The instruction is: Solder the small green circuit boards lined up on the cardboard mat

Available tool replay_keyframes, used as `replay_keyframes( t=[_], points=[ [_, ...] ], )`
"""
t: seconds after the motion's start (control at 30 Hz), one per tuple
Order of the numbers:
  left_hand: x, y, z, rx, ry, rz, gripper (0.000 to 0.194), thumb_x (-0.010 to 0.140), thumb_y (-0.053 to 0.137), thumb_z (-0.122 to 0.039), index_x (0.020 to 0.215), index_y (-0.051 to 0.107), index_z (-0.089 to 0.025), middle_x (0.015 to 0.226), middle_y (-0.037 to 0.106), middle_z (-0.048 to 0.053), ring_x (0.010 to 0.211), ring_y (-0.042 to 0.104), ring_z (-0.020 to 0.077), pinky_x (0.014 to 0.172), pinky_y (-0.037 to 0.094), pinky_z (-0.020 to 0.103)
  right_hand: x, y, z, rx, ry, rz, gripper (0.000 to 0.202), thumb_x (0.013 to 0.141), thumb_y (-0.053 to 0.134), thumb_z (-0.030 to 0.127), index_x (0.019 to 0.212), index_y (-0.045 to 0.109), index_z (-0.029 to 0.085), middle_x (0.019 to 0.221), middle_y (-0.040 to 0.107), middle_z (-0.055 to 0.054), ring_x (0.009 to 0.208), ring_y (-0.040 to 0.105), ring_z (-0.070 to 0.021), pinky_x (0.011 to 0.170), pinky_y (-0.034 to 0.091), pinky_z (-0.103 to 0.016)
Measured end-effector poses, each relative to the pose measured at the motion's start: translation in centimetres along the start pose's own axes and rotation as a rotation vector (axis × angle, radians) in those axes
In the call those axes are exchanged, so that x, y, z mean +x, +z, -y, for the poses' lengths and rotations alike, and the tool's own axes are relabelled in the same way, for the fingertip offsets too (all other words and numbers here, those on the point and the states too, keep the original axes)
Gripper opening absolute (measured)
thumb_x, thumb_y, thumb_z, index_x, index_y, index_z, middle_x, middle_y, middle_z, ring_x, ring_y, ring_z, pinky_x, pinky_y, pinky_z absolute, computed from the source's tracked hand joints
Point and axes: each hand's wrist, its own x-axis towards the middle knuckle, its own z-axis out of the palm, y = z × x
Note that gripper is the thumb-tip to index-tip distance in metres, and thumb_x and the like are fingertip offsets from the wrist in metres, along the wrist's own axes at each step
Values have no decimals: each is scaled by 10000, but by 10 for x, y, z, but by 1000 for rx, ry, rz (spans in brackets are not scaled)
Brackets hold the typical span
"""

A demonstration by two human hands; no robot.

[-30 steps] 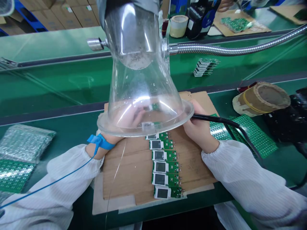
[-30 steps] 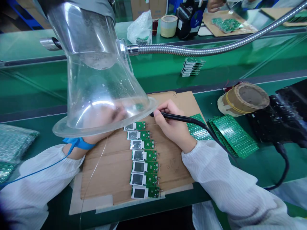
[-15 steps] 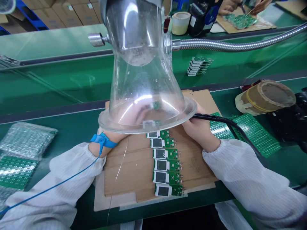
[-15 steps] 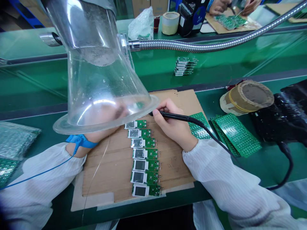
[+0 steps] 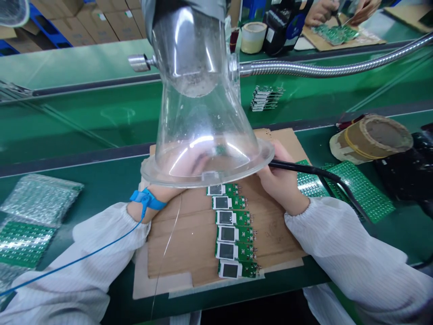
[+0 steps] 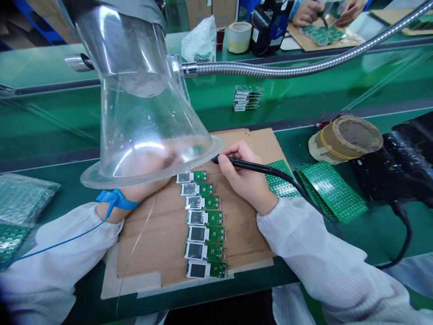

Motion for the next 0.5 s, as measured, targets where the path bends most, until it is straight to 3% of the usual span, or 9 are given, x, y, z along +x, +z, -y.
replay_keyframes(
  t=[0.17,0.33,0.5],
  points=[
    [1,-2,-2,-49,-30,-2,224,1088,569,-402,1039,729,-254,933,737,83,922,696,311,843,521,454,0,-2,2,14,0,1,157,1023,734,387,963,651,268,765,665,41,641,614,-138,571,507,-285],
    [1,1,0,-57,-9,-16,196,1089,578,-367,1058,724,-241,967,755,88,945,704,298,897,549,455,-1,1,-4,17,-9,12,166,1013,757,393,962,661,268,758,656,37,647,611,-143,590,502,-292],
    [-5,1,0,-9,5,-49,241,1091,518,-344,1110,724,-221,1023,777,96,964,707,280,895,568,423,-3,-9,8,52,12,-117,189,1018,741,423,995,651,258,811,686,18,666,636,-146,606,510,-295]
  ],
)
